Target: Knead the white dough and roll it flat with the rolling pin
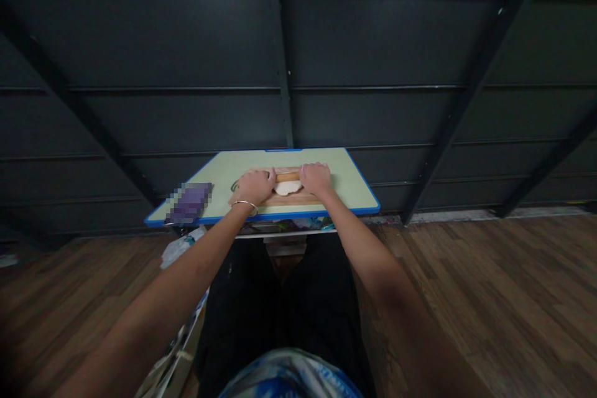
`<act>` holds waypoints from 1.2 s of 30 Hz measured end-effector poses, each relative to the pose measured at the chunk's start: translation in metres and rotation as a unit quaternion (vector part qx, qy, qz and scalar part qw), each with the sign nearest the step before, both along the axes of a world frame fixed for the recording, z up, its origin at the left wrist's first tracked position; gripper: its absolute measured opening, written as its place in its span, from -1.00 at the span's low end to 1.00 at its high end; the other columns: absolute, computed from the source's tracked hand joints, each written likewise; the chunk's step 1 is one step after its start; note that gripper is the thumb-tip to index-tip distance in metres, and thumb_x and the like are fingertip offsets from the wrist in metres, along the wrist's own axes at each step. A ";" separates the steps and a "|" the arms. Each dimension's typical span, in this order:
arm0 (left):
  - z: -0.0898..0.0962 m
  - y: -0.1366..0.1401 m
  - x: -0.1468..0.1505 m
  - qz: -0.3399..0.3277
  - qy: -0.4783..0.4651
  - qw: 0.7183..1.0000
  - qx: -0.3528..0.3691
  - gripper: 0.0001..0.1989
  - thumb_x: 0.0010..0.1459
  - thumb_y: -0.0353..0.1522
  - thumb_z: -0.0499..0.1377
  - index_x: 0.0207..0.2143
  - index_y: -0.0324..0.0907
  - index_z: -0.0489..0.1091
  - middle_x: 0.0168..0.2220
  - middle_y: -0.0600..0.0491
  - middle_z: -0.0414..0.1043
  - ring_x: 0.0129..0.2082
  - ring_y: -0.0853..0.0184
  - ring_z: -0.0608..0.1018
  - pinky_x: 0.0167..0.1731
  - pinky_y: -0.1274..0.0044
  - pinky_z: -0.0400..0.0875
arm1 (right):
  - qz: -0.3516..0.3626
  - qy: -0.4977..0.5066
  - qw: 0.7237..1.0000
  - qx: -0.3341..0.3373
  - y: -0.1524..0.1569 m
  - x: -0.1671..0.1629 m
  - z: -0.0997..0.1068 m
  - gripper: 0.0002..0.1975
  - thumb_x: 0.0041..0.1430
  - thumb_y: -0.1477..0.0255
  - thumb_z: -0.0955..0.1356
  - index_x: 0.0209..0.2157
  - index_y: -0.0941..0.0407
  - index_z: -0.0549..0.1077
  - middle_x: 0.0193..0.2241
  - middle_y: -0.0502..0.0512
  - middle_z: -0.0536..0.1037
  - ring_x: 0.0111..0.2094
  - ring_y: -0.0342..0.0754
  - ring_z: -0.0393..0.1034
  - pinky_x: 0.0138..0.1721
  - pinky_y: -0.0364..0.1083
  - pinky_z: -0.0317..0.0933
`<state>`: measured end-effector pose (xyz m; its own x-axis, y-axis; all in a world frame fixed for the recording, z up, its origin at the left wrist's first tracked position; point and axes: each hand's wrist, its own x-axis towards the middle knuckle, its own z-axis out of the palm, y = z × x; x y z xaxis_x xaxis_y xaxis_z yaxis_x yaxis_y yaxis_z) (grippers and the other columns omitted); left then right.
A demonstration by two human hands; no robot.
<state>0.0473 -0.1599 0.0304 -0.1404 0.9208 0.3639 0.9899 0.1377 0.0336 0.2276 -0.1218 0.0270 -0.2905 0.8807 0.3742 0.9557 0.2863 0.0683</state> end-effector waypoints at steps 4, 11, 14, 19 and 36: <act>-0.002 0.002 -0.001 0.001 0.004 1.000 0.003 -0.28 0.51 -0.13 -0.22 -0.07 -0.38 0.67 -0.11 -0.38 0.64 -0.09 -0.07 0.68 -0.12 0.24 0.51 | 0.001 0.008 1.000 -0.005 -0.001 0.000 0.001 -0.41 0.59 0.36 0.03 0.01 0.26 0.63 0.00 0.43 0.68 0.03 0.14 0.57 0.07 0.01 0.25; -0.004 0.004 -0.001 0.003 0.003 1.000 0.011 -0.27 0.50 -0.11 -0.21 -0.10 -0.38 0.67 -0.12 -0.38 0.64 -0.10 -0.06 0.68 -0.13 0.24 0.52 | 0.011 0.013 1.000 -0.005 0.000 0.001 0.000 -0.45 0.60 0.38 0.05 0.01 0.22 0.63 0.00 0.40 0.68 0.03 0.16 0.56 0.09 0.04 0.23; -0.002 0.002 0.000 0.007 0.003 1.000 0.006 -0.27 0.50 -0.12 -0.22 -0.09 -0.38 0.67 -0.11 -0.39 0.64 -0.10 -0.07 0.68 -0.13 0.24 0.52 | 0.010 0.011 1.000 -0.004 0.001 0.001 0.000 -0.47 0.60 0.39 0.06 0.01 0.21 0.63 0.00 0.38 0.69 0.03 0.15 0.56 0.08 0.03 0.23; 0.002 -0.002 0.001 -0.002 0.019 1.000 -0.006 -0.26 0.51 -0.13 -0.24 -0.04 -0.40 0.65 -0.08 -0.38 0.64 -0.05 -0.09 0.67 -0.12 0.24 0.52 | 0.009 0.005 1.000 0.002 0.001 0.001 -0.001 -0.44 0.61 0.38 0.05 0.01 0.25 0.63 -0.01 0.41 0.68 0.01 0.14 0.57 0.07 0.01 0.24; 0.009 0.002 0.004 -0.004 0.029 0.999 -0.025 -0.29 0.53 -0.17 -0.24 0.03 -0.41 0.62 -0.04 -0.40 0.63 0.01 -0.09 0.65 -0.06 0.22 0.49 | 0.001 0.018 1.000 -0.018 0.005 0.000 -0.002 -0.38 0.61 0.32 0.03 0.00 0.27 0.66 -0.01 0.44 0.68 0.04 0.16 0.59 0.10 0.03 0.27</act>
